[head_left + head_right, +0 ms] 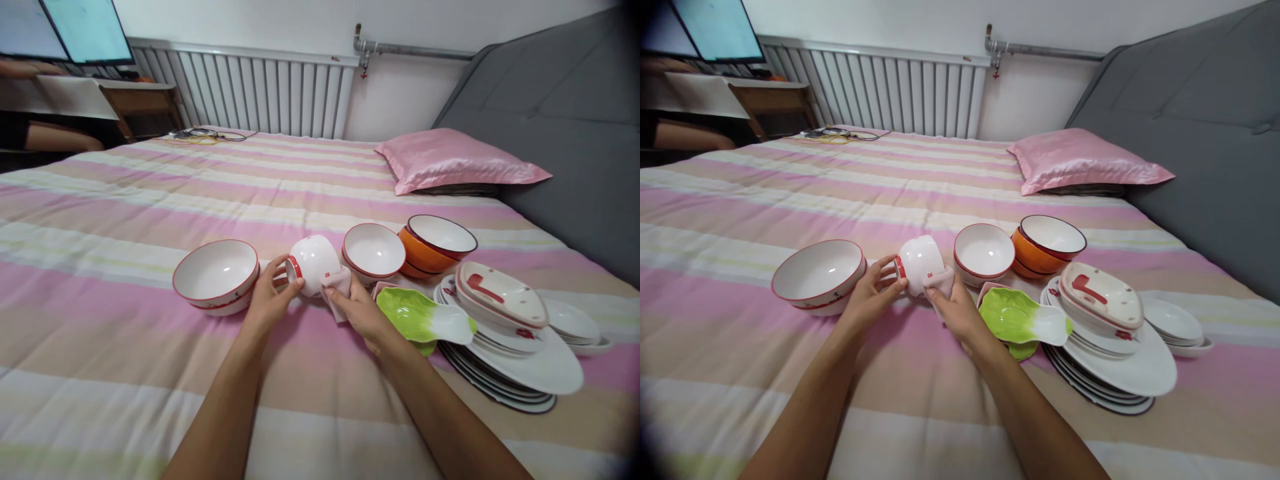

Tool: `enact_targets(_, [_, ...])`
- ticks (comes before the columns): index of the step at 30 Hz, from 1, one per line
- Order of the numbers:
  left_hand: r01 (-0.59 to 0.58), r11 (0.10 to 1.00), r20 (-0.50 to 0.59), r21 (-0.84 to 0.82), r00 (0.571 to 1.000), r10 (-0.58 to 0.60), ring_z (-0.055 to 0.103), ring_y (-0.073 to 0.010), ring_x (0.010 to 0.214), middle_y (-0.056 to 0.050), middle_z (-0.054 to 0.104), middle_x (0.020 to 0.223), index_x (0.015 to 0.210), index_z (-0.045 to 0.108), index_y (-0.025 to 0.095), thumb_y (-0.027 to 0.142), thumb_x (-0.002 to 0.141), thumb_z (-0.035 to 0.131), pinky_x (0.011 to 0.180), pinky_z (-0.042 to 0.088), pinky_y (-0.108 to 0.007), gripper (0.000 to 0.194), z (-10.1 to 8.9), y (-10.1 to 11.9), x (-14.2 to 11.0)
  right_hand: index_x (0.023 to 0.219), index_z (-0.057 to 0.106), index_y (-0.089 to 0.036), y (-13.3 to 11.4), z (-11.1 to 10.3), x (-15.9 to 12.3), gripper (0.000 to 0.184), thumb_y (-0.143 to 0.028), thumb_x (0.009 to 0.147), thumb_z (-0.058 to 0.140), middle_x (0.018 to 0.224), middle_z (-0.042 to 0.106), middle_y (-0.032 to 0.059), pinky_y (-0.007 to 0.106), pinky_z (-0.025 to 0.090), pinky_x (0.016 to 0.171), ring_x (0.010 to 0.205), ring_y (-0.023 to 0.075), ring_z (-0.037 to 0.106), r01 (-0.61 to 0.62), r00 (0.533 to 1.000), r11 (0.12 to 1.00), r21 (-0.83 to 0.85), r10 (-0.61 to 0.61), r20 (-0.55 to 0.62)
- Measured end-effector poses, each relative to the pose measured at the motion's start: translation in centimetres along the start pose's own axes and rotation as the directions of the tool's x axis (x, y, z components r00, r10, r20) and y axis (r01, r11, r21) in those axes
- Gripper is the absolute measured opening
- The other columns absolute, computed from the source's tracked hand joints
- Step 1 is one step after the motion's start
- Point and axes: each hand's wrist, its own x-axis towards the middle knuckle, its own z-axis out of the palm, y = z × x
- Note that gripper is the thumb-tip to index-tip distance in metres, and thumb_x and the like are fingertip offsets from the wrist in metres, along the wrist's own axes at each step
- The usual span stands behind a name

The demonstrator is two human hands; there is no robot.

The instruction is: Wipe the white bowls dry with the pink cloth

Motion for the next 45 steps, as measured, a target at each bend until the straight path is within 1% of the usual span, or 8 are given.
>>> enact_targets(11, [-0.061,0.943,-0.088,0.327,0.992,0.095,0.060,-0.0185,0.067,0.000,0.056,0.075,0.127,0.046,0.020,0.050,0.052,0.080,0.063,0.050,-0.031,0.087,0.0,-0.3,0.0,0.128,0.047,-0.024,-0.6,-0.1,0.2,0.060,-0.043,0.075,0.066,0.122,0.061,0.0060,0.039,0.045,0.098,0.115,0.0213,0.055,0.140,0.979,0.988,0.058,-0.130,-0.157])
enact_targets(19, [-0.123,0.746,0.095,0.655,0.992,0.080,0.062,-0.0224,0.064,0.002,0.060,0.064,0.146,0.023,0.027,0.067,0.055,0.071,0.058,0.041,-0.028,0.111,-0.4,1.2,-0.8,0.115,0.054,-0.026,-1.1,-0.2,0.0,0.042,-0.042,0.077,0.062,0.127,0.058,0.0040,0.042,0.037,0.106,0.123,0.0211,0.049,0.178,0.965,0.984,-0.008,-0.176,-0.194])
enact_targets(24, [-0.077,0.601,0.023,0.796,0.995,0.096,0.063,-0.0278,0.072,-0.002,0.063,0.071,0.133,0.041,0.026,0.071,0.052,0.070,0.061,0.042,-0.032,0.097,-0.4,2.3,-1.5,0.109,0.054,-0.023,-0.6,-0.4,0.1,0.041,-0.047,0.077,0.061,0.122,0.060,0.0063,0.044,0.040,0.102,0.115,0.0230,0.054,0.155,0.969,0.986,-0.055,-0.163,-0.187])
enact_targets(30, [-0.307,0.429,0.105,0.850,0.895,0.433,0.056,-0.0326,0.100,-0.016,0.053,0.113,0.111,0.052,0.017,0.064,0.052,0.075,0.074,0.046,-0.038,0.079,0.0,2.3,-1.9,0.114,0.054,-0.023,-0.3,-0.3,0.1,0.041,-0.045,0.080,0.060,0.121,0.060,0.0056,0.042,0.039,0.102,0.115,0.0220,0.053,0.206,0.964,0.975,-0.081,-0.216,-0.158])
enact_targets(35, [-0.488,0.375,0.314,0.788,0.843,0.438,0.057,-0.0237,0.075,-0.004,0.061,0.079,0.081,0.055,0.019,0.055,0.058,0.075,0.064,0.040,-0.032,0.048,0.2,2.1,-1.9,0.112,0.058,-0.024,-0.8,-0.1,-0.3,0.039,-0.043,0.078,0.063,0.117,0.063,0.0041,0.039,0.045,0.096,0.112,0.0222,0.055,0.191,0.969,0.982,-0.001,-0.189,-0.158])
enact_targets(38, [-0.495,0.454,0.332,0.740,0.857,0.393,0.053,-0.0175,0.062,0.000,0.058,0.064,0.065,0.052,0.019,0.054,0.058,0.076,0.058,0.034,-0.028,0.043,0.5,2.0,-2.0,0.109,0.060,-0.023,-1.2,-0.1,-0.3,0.038,-0.042,0.076,0.065,0.112,0.066,0.0041,0.040,0.046,0.094,0.106,0.0219,0.058,0.177,0.966,0.978,0.108,-0.152,-0.209])
enact_targets(41, [-0.451,0.650,0.285,0.612,0.892,0.351,0.049,-0.0131,0.058,0.002,0.057,0.062,0.063,0.056,0.018,0.048,0.062,0.075,0.053,0.031,-0.024,0.037,1.0,1.9,-2.2,0.107,0.061,-0.023,-1.9,-0.5,-0.3,0.038,-0.040,0.075,0.067,0.107,0.067,0.0032,0.041,0.044,0.096,0.103,0.0206,0.060,0.208,0.951,0.951,0.229,-0.142,-0.275])
enact_targets(45, [-0.271,0.890,0.021,0.368,0.959,0.283,0.044,-0.0102,0.054,0.004,0.048,0.056,0.058,0.055,0.016,0.044,0.056,0.080,0.047,0.029,-0.022,0.037,1.3,1.8,-2.0,0.106,0.061,-0.023,-3.5,-1.2,-0.5,0.035,-0.037,0.075,0.068,0.108,0.067,0.0015,0.038,0.041,0.101,0.108,0.0186,0.059,0.341,0.907,0.892,0.298,-0.228,-0.354])
